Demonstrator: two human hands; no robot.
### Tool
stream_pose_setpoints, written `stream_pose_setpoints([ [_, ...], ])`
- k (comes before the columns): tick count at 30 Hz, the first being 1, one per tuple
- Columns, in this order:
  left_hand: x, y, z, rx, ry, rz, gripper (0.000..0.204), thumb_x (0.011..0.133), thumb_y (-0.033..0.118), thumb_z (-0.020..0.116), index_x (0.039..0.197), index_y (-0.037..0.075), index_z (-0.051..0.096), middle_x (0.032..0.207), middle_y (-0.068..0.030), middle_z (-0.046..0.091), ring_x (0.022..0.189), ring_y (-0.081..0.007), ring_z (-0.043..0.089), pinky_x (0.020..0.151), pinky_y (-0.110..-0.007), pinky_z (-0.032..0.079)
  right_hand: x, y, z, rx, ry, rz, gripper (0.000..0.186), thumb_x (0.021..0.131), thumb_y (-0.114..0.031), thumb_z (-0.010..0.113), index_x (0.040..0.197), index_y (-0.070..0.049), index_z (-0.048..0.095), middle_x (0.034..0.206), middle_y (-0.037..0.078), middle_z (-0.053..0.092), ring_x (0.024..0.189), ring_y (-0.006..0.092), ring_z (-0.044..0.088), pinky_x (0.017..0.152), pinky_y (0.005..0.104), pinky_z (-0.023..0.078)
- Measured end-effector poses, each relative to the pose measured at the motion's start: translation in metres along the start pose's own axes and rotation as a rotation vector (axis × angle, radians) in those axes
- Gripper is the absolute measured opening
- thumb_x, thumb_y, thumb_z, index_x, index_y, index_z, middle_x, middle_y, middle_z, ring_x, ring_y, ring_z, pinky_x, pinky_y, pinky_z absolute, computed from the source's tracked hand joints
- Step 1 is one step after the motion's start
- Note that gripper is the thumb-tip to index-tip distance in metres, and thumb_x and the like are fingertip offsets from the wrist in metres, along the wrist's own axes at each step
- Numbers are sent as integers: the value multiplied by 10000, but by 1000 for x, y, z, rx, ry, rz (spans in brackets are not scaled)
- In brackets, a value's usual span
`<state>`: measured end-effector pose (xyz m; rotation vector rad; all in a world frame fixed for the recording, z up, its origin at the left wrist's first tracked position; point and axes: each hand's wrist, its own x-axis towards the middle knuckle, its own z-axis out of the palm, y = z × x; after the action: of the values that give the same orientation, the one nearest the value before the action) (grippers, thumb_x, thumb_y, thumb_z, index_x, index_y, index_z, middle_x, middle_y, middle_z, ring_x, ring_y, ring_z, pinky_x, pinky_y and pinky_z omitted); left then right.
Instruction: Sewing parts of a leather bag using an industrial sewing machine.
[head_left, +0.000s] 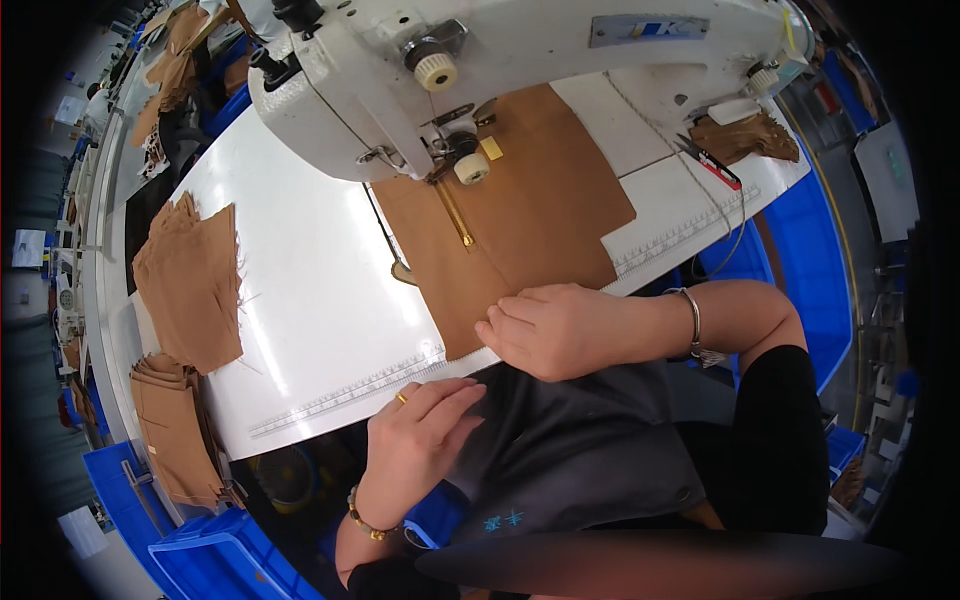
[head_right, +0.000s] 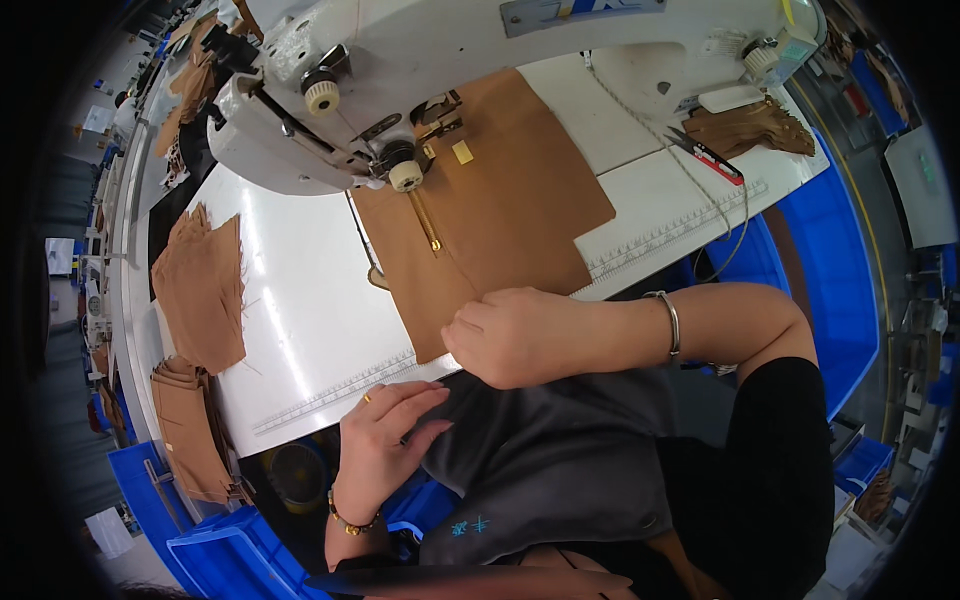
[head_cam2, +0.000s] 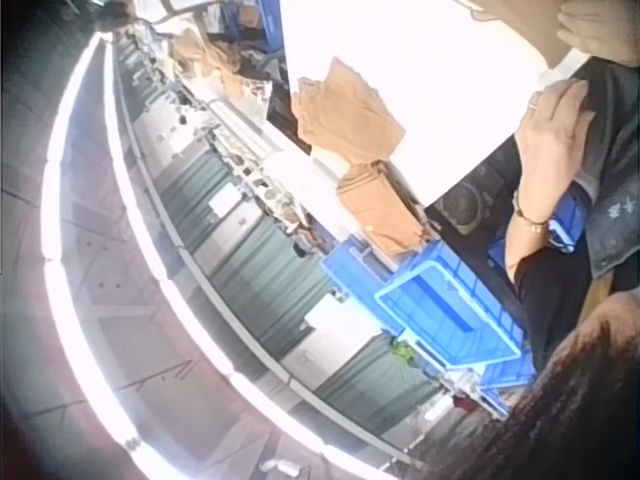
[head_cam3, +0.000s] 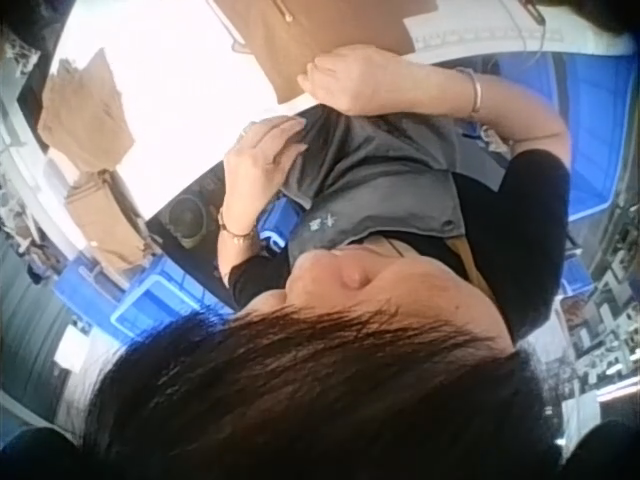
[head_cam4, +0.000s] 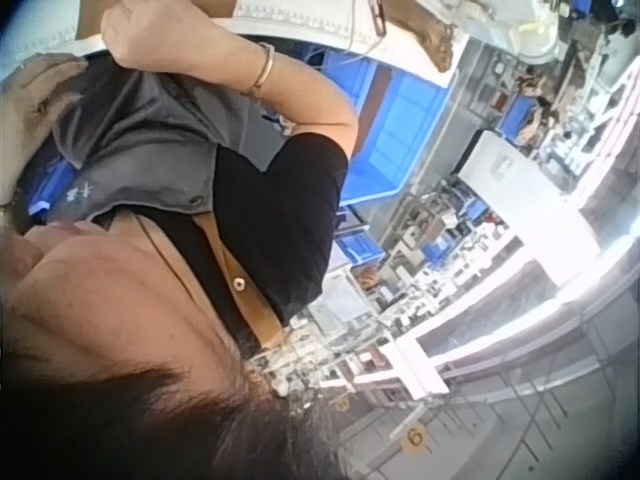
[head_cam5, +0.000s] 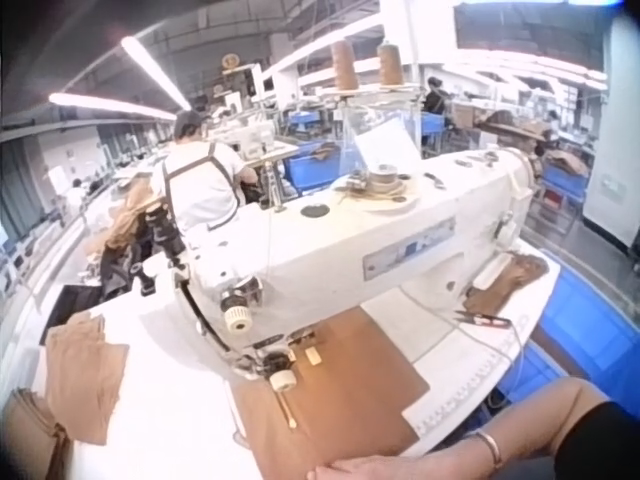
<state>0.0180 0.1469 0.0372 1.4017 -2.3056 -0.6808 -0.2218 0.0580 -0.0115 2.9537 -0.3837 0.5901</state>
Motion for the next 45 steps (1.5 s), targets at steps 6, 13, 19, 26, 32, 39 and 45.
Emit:
stream_pose_setpoints([
  [6,12,-4,-13,45,32,-36,351,680,238,917,978,113,780,646,-1,644,608,-175,598,572,-303,485,6,7,0,56,162,11,102,715,-133,644,745,-57,583,736,20,484,709,151,539,525,262,482],
  [13,21,-10,-10,165,209,-88,247,769,148,860,983,74,762,739,-47,655,686,-217,604,624,-338,492,17,15,7,297,76,226,215,829,-96,683,1001,33,671,831,78,574,743,208,603,632,308,523],
  [19,33,-22,-3,221,320,-37,239,798,85,820,1026,66,751,891,-70,685,779,-245,623,679,-354,509,2,30,0,1023,283,668,262,1018,-109,575,793,24,560,747,72,463,660,154,470,616,309,391],
  [26,73,-35,16,365,376,153,269,794,79,801,1059,80,752,907,-38,657,762,-209,604,656,-329,504,-5,30,5,1280,379,907,413,1045,-168,566,683,-9,447,710,3,446,631,60,405,562,275,350],
  [32,88,-47,21,638,376,313,314,749,80,687,1055,73,760,734,11,512,632,-129,545,541,-283,411,-6,30,8,1293,418,891,404,1048,-166,560,687,-16,455,728,-1,453,636,57,408,563,275,354],
  [39,94,-54,23,691,418,429,290,729,68,684,1008,59,764,708,19,492,583,-109,527,500,-267,381,-7,31,10,1294,440,874,392,1052,-155,553,699,-15,459,735,-3,454,640,48,407,561,270,354],
  [45,96,-56,26,615,398,476,255,726,75,693,972,44,751,723,13,516,600,-111,549,507,-268,408,-8,30,13,1308,469,871,378,1054,-141,550,710,-14,457,737,-8,455,607,31,402,535,255,348],
])
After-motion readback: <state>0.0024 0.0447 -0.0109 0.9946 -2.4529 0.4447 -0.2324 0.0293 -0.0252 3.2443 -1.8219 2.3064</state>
